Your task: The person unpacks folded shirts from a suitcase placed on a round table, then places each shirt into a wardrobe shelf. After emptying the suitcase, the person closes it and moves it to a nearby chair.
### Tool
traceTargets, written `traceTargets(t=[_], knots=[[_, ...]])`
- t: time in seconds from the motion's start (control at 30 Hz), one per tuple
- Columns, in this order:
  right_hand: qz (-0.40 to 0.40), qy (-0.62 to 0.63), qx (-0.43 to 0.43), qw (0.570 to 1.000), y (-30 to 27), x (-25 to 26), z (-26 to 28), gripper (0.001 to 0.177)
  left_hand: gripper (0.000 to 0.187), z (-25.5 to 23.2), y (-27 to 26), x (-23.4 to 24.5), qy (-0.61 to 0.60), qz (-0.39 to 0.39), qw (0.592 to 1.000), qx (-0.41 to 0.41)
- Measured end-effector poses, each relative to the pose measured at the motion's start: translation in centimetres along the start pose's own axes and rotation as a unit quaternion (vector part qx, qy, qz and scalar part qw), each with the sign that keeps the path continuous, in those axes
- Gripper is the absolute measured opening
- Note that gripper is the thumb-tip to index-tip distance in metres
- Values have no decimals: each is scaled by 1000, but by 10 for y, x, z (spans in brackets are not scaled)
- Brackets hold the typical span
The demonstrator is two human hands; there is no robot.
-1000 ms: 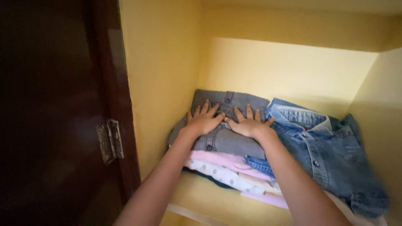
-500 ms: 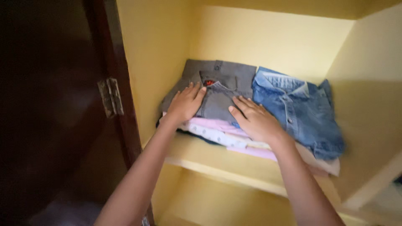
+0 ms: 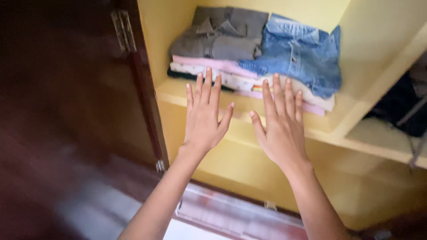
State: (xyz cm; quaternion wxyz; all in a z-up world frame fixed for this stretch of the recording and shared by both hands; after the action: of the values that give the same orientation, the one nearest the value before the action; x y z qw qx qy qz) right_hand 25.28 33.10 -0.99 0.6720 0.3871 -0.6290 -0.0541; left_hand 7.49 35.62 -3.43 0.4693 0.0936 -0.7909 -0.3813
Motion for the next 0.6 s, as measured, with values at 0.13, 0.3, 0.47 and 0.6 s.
traceTargets(t=[0.13, 0.3, 0.47, 0.6], knots=[[13, 5, -21, 1000, -42, 21, 9, 68, 74, -30, -26, 16, 6, -12, 1000, -7], [21, -6, -64, 998, -85, 46, 19, 68, 74, -57, -46, 26, -24, -7, 999, -26], [17, -48, -121, 991, -117, 73, 31, 67, 76, -80, -58, 30, -66, 11, 995, -72], [8, -68, -173, 983, -145, 91, 53, 66, 76, -102, -72, 34, -107, 21, 986, -122]])
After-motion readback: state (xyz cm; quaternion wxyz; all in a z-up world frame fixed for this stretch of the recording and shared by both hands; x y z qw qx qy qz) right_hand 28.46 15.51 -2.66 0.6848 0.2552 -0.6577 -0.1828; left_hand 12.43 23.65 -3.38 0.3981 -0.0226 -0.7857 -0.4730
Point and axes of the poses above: each hand's wrist, its own y-axis towards the middle knuckle, its own x-axis out of the back of the hand, z = x × y, the point moved 5 cm from there along y, towards the middle knuckle, and after that the axes turned 15 degrees about z, right-handed, at the moved point
